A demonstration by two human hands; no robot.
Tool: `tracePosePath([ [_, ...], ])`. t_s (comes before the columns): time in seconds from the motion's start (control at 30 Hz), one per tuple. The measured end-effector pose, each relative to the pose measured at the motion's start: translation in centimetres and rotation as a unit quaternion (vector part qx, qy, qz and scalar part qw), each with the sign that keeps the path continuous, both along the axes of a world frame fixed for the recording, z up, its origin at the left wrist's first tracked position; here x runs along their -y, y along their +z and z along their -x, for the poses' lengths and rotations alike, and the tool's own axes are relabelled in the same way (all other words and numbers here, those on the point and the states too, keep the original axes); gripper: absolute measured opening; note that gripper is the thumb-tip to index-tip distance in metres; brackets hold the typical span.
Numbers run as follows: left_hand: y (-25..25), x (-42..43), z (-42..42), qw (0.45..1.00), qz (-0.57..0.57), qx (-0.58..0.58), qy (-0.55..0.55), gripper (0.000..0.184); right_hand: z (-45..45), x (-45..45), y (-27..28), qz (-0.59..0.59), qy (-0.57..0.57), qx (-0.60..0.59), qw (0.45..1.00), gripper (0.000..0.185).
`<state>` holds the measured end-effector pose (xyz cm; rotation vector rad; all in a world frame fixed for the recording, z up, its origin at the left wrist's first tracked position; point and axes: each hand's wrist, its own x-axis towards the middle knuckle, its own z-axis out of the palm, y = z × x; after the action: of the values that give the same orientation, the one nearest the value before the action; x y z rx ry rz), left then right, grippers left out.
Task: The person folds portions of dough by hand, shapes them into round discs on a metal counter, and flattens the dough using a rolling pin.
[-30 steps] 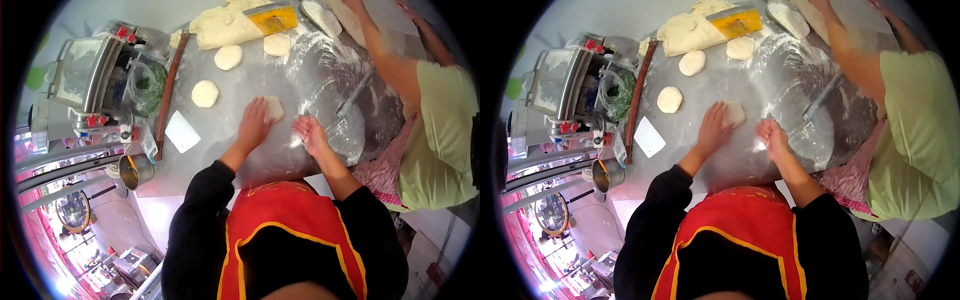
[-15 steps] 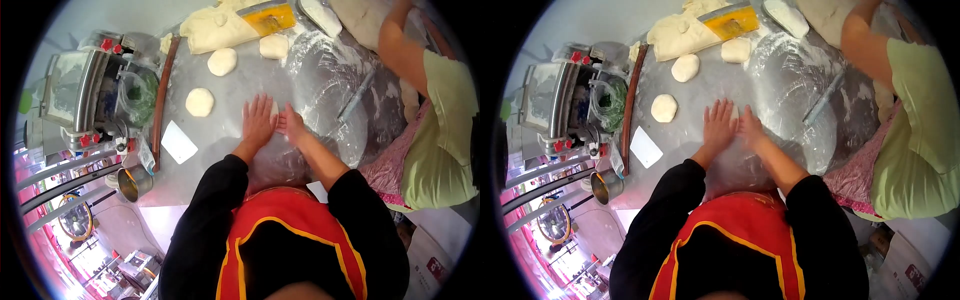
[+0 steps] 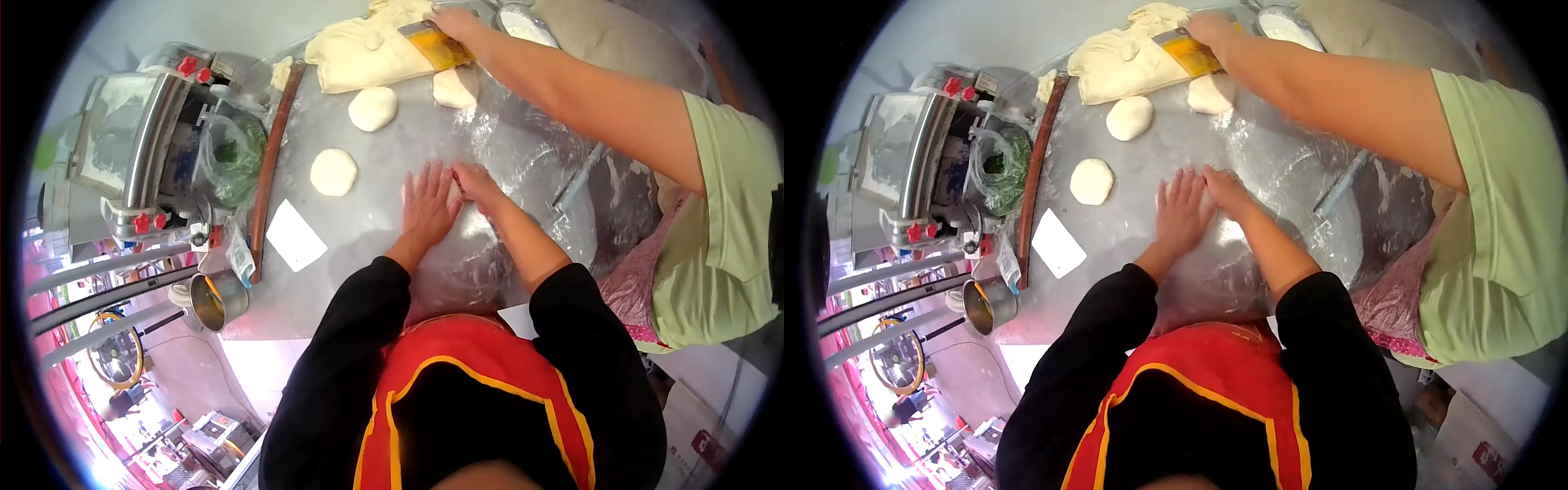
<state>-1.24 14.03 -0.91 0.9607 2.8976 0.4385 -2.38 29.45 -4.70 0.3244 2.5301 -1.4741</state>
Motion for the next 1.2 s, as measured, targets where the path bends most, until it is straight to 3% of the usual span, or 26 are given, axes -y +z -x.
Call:
tracePosePath([
  [0.03,-0.3,0.5,0.3,0.998,-0.062,0.01,0.011,0.061,0.0,-0.4,1.6,-0.147,0.109,-0.071,0.98,0.044],
  [0.07,-1.2,1.3,0.5,0.992,-0.123,0.023,0.025,0.059,0.7,0.4,4.8,-0.007,-0.084,0.079,0.993,0.033],
  [0.1,-1.4,2.2,0.5,0.982,-0.183,0.035,0.04,0.058,0.5,0.7,4.6,-0.006,-0.064,0.016,0.998,0.032],
  [0.2,-1.0,6.6,-1.1,0.934,-0.243,0.104,0.239,0.051,-2.3,2.1,3.0,-0.01,0.005,-0.184,0.983,0.032],
  [0.3,1.3,8.2,-2.5,0.871,-0.304,0.293,0.252,0.043,-8.5,2.8,3.3,-0.051,-0.038,-0.075,0.995,0.03],
  [0.37,0.6,7.7,-3.3,0.883,-0.326,0.261,0.215,0.041,-11.5,2.5,4.2,-0.076,-0.025,-0.04,0.996,0.031],
  [0.4,0.3,7.3,-4.0,0.888,-0.335,0.247,0.195,0.039,-11.3,2.8,4.6,-0.112,-0.029,-0.116,0.986,0.031],
  [0.47,0.1,6.2,-4.1,0.935,-0.252,0.185,0.167,0.041,-9.2,3.9,5.4,-0.179,-0.038,-0.274,0.944,0.031],
  [0.5,0.2,5.7,-3.9,0.954,-0.21,0.151,0.153,0.042,-8.4,4.5,4.4,-0.194,-0.011,-0.269,0.943,0.031],
  [0.6,0.1,4.9,-2.8,0.942,-0.165,0.236,0.174,0.041,-7.1,6.8,2.4,-0.286,0.039,-0.238,0.928,0.031],
  [0.7,0.9,5.1,-2.3,0.918,-0.17,0.31,0.179,0.041,-6.8,7.0,2.2,-0.297,0.057,-0.201,0.932,0.032],
  [0.8,-0.6,6.8,-2.1,0.954,-0.192,0.187,0.133,0.047,-7.4,6.4,3.2,-0.19,0.048,-0.16,0.968,0.04],
  [0.87,-1.0,9.4,-0.5,0.976,-0.15,-0.035,0.151,0.06,-9.6,6.6,4.4,-0.231,0.079,-0.258,0.935,0.049],
  [0.93,1.3,11.7,2.1,0.969,-0.102,-0.091,0.203,0.067,-12.0,6.5,4.7,-0.265,0.132,-0.281,0.913,0.057],
  [1.07,-0.4,14.6,7.2,0.98,0.057,-0.065,0.18,0.055,-11.8,7.0,3.4,-0.306,0.199,-0.246,0.898,0.069],
  [1.2,-1.8,15.6,12.6,0.973,0.055,-0.09,0.203,0.055,-5.3,9.3,1.4,-0.285,0.197,-0.335,0.876,0.071],
])
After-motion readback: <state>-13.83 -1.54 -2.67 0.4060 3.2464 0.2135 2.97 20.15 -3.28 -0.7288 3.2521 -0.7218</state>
